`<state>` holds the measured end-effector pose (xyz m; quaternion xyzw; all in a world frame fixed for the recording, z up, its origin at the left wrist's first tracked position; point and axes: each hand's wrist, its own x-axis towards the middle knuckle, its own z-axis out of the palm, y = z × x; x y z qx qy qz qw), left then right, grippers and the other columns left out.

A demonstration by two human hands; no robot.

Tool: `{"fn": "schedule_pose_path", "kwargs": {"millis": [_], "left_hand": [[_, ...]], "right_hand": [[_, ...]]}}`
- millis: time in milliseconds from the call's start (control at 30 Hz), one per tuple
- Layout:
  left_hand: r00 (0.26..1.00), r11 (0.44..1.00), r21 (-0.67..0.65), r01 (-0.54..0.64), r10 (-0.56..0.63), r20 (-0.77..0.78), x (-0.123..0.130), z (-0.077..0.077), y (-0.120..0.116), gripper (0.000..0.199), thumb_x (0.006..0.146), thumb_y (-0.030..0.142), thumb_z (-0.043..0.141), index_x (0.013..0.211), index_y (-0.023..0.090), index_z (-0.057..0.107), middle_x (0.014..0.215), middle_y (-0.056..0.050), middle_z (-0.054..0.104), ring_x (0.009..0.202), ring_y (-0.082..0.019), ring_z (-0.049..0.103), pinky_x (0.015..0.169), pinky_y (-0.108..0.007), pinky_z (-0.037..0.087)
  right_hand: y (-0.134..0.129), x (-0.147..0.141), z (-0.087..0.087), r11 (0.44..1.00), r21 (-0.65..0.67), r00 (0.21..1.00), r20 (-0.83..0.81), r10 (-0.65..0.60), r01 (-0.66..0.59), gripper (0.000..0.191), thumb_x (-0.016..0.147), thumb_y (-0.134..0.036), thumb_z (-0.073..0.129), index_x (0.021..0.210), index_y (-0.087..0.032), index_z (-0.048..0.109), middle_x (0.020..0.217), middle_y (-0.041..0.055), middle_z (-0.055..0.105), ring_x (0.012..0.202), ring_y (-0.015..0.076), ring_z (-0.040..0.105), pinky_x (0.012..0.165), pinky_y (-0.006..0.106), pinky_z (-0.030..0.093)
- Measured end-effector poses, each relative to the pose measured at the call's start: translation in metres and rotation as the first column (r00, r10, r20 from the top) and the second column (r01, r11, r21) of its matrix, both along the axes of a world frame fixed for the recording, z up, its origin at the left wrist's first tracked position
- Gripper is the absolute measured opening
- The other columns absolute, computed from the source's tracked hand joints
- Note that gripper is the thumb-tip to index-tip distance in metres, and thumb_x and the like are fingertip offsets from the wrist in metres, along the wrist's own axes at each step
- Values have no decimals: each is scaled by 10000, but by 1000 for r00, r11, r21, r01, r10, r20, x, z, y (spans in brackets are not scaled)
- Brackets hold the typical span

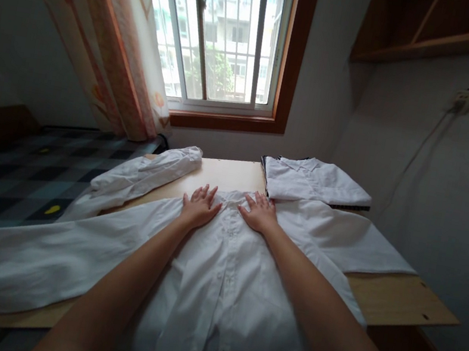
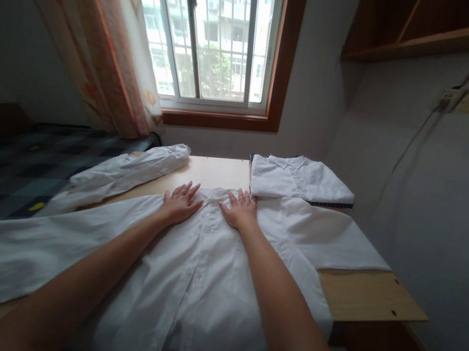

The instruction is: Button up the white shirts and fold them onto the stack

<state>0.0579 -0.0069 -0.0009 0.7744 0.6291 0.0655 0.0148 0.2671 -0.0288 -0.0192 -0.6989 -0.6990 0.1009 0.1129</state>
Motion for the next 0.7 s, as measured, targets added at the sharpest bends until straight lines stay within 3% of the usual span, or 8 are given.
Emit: {"fn": "schedule_pose_path", "kwargs": {"millis": [167,367,533,700], "left_hand": [[998,972,226,-62,61,10,-7,0,-24,588,993,431,302,1549,241,306,1628,-105,261,1491,-280,241,1185,-585,193],[994,997,-51,-65,60,-91,-25,8,-61,630,983,557,239,1536,270,334,1628,-89,258,1503,-324,200,1129,-716,157],[990,995,-82,-63,52,-128,-33,10,-84,663,971,603,213,1553,295,287,1647,-69,192,1517,-323,147,1128,-730,113],[989,989,-132,-73,55,-138,-35,12,-89,715,960,615,223,1574,248,229,1654,-100,130,1522,-332,103,1128,-730,107]], "right_hand": [[-2,-1,2,1000,-25,1000,24,-5,6,695,959,-660,225,1570,-330,235,1669,54,95,1525,252,70,1175,581,69],[-12,-1,3,1000,-17,1000,18,7,-7,693,963,-650,235,1569,-314,245,1666,64,105,1526,244,70,1174,593,2],[-31,-3,3,1000,-10,1000,14,19,-18,695,968,-643,230,1569,-296,251,1664,76,112,1525,258,77,1166,618,19],[-45,-6,3,1000,-1,999,27,25,-25,692,977,-637,209,1572,-285,248,1663,84,115,1524,267,80,1166,618,22]]}}
